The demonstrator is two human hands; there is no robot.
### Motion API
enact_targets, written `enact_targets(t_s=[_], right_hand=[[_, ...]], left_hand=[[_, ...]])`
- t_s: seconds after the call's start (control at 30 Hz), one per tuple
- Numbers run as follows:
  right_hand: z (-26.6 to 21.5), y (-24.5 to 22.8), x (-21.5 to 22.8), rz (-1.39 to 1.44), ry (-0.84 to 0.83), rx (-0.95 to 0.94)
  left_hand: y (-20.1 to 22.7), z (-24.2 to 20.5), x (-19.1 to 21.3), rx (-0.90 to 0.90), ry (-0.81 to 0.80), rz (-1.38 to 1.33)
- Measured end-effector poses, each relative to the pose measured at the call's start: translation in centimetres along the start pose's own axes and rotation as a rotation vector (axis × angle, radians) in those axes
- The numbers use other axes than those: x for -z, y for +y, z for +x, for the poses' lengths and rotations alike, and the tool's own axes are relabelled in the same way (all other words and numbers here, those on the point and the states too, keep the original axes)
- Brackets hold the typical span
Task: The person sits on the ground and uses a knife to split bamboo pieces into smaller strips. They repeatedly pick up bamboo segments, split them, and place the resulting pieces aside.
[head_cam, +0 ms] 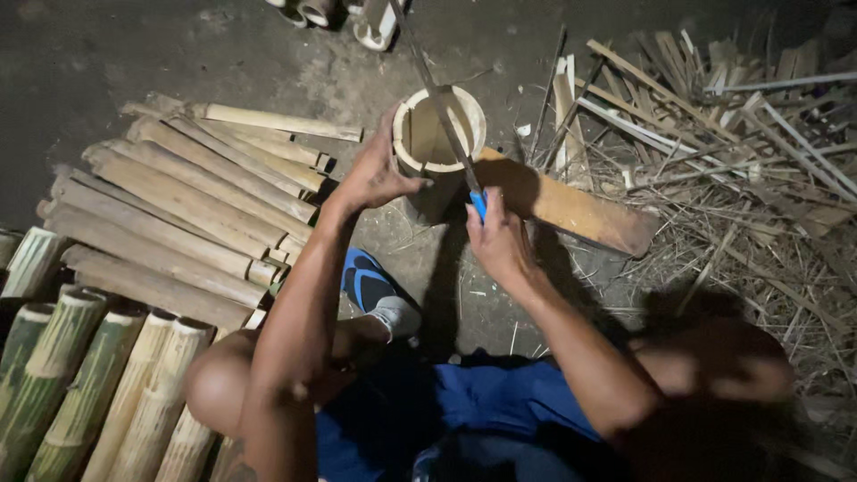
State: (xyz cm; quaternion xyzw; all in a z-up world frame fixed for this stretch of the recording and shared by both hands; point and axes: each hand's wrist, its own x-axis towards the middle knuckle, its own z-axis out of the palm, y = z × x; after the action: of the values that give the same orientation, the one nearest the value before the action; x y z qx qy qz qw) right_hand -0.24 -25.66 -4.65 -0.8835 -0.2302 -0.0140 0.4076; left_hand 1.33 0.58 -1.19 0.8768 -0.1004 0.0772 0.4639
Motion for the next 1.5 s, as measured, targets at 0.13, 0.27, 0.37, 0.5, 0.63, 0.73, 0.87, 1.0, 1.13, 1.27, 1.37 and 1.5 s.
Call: enact_targets(t_s=[0.13,0.27,0.37,0.5,0.63,0.73,0.87,1.0,1.13,1.27,1.37,1.5], right_hand=[[0.2,-2.4,2.7,-0.086,-0.090,-0.114],[0.5,-6.8,9.7,-0.035,-0.067,-0.001],[2.0,-7.0,9.6,-0.051,-0.167,-0.165],[3.2,-2.4,1.7,0.058,-0.248,-0.087],[1.9,3.8,-1.6,1.006,-0.760,-0.482],[1.5,6.3,-0.7,0.397,-0.463,-0.483],[1.8,7.7,1.7,0.253,-0.308,-0.436],[3.9,8.0,2.6,0.078,-0.201,-0.176],[5.4,6.6,2.4,0.067,-0.223,-0.178],[7.2,4.9,3.7,-0.065,-0.259,-0.184],[6.9,5.0,4.4,-0.184,-0.265,-0.208],[6.4,6.4,7.0,-0.349,-0.266,-0.126]], left_hand=[[1.6,0.0,0.9,-0.057,0.055,-0.024],[2.5,-0.2,2.6,-0.139,0.156,0.019],[2.3,0.2,2.1,-0.162,0.172,-0.051],[0.4,-1.7,-2.1,-0.073,0.314,-0.014],[-1.2,-3.1,-4.5,0.004,0.319,-0.166],[-0.5,-1.5,-6.4,-0.085,0.402,0.230],[1.8,0.4,-10.0,0.024,0.501,0.233],[2.9,0.4,-11.0,0.119,0.561,0.222],[3.1,-0.5,-10.1,0.113,0.704,0.252],[4.1,0.4,-10.4,0.164,0.752,0.270],[4.3,0.1,-11.5,0.200,0.734,0.262],[4.7,1.2,-13.9,0.045,0.707,0.232]])
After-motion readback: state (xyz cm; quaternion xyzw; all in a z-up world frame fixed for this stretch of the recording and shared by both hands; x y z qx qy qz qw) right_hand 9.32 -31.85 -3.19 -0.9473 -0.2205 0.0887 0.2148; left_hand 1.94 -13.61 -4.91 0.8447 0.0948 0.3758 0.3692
